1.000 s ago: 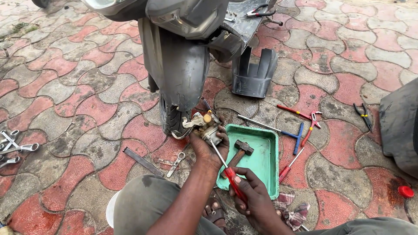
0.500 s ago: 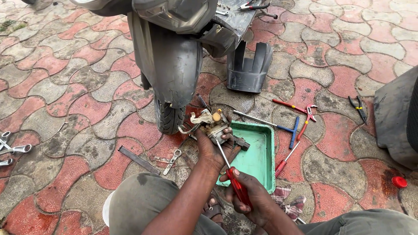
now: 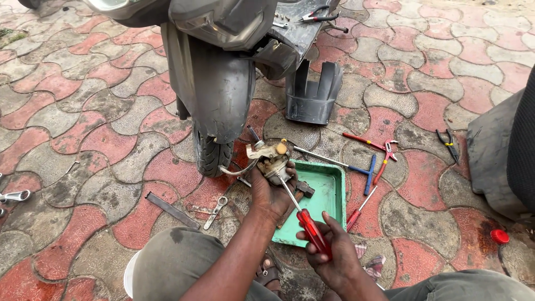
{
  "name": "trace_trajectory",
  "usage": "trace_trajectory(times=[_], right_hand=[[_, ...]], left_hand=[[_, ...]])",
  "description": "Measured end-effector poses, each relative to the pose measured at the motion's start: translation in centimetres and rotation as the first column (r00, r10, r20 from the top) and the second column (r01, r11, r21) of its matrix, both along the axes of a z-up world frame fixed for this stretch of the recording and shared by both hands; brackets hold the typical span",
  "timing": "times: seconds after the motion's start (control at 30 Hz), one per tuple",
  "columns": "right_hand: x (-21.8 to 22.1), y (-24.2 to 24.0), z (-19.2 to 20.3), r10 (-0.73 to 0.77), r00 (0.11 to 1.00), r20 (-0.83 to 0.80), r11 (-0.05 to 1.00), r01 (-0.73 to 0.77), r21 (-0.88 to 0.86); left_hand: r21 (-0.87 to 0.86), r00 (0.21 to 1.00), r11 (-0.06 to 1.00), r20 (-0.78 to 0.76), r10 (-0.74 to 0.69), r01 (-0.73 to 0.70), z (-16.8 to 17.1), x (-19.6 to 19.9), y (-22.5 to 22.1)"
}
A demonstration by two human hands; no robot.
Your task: Clean and inspect a motorcycle carburetor using a screwdriver and cloth.
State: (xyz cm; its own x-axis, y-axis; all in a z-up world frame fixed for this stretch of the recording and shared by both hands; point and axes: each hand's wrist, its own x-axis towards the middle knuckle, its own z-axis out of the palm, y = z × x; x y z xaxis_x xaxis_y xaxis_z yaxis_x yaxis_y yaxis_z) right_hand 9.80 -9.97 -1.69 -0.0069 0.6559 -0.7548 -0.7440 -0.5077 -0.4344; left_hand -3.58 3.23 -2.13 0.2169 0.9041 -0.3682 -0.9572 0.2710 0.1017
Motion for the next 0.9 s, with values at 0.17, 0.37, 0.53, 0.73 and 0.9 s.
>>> trace_trajectory(times=[0.17, 0.37, 0.53, 0.73, 0.9], right_hand=[[0.6, -0.6, -3.3, 0.171, 0.979, -0.110, 0.893, -0.107, 0.436], [1.8, 0.2, -2.0, -0.451, 0.506, 0.735, 0.781, -0.175, 0.600], [2.2, -0.1, -3.5, -0.550, 0.777, -0.306, 0.821, 0.571, -0.025], [2.5, -0.3, -9.0, 0.130, 0.780, -0.613, 0.801, 0.282, 0.528], [1.4, -0.2, -5.0, -0.218, 0.943, -0.252, 0.845, 0.312, 0.434]], left_hand=[[-0.086, 0.994, 0.991, 0.049, -0.102, 0.106, -0.6, 1.9, 1.2], [0.017, 0.991, 0.992, -0.061, -0.121, 0.122, 1.2, 5.0, 2.3], [0.373, 0.952, 0.906, -0.292, -0.090, 0.200, 3.2, 5.8, 1.0], [0.299, 0.960, 0.932, -0.246, -0.134, 0.206, 4.0, 3.6, 0.5], [0.283, 0.963, 0.942, -0.245, -0.109, 0.179, 4.8, 1.5, 0.6]])
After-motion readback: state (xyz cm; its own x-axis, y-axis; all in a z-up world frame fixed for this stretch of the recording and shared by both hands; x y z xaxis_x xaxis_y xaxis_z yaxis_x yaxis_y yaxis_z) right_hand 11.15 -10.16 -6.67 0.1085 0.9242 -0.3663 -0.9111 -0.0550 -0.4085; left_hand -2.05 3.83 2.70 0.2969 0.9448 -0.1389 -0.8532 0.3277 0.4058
